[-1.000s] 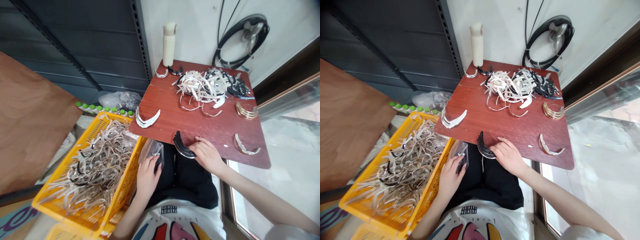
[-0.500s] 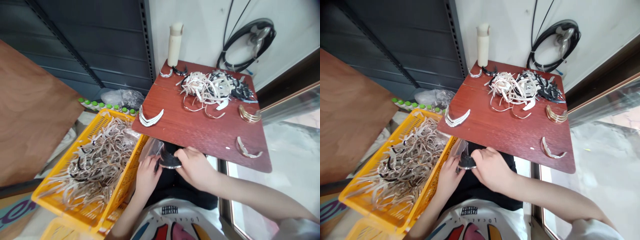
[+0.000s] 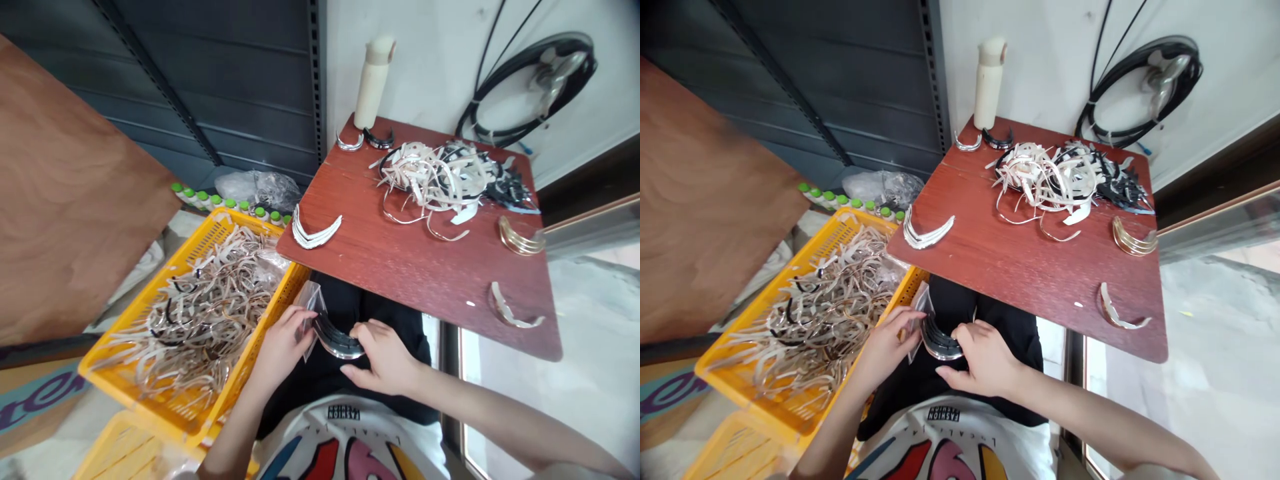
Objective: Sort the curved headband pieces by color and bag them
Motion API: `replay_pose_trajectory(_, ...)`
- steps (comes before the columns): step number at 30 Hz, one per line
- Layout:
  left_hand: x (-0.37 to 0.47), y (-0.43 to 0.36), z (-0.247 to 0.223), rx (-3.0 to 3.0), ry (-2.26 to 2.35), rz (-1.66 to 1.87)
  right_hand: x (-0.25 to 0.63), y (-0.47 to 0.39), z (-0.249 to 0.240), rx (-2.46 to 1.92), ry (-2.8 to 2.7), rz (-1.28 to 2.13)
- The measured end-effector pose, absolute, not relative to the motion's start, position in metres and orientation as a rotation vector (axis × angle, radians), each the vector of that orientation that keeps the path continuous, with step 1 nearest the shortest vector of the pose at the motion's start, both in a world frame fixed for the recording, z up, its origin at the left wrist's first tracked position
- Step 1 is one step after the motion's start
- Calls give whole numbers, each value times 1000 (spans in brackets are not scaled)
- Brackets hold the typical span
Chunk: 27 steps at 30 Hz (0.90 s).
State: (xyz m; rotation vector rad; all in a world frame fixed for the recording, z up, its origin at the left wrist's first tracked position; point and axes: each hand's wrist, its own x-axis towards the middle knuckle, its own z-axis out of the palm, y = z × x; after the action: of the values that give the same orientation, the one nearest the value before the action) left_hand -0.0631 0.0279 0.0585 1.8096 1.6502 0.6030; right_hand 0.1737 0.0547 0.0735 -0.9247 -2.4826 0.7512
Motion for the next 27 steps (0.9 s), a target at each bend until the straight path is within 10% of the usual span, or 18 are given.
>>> replay_pose_trajectory(27, -40, 10, 37, 2040, 1621, 453, 130, 72, 61, -747, -2893, 160)
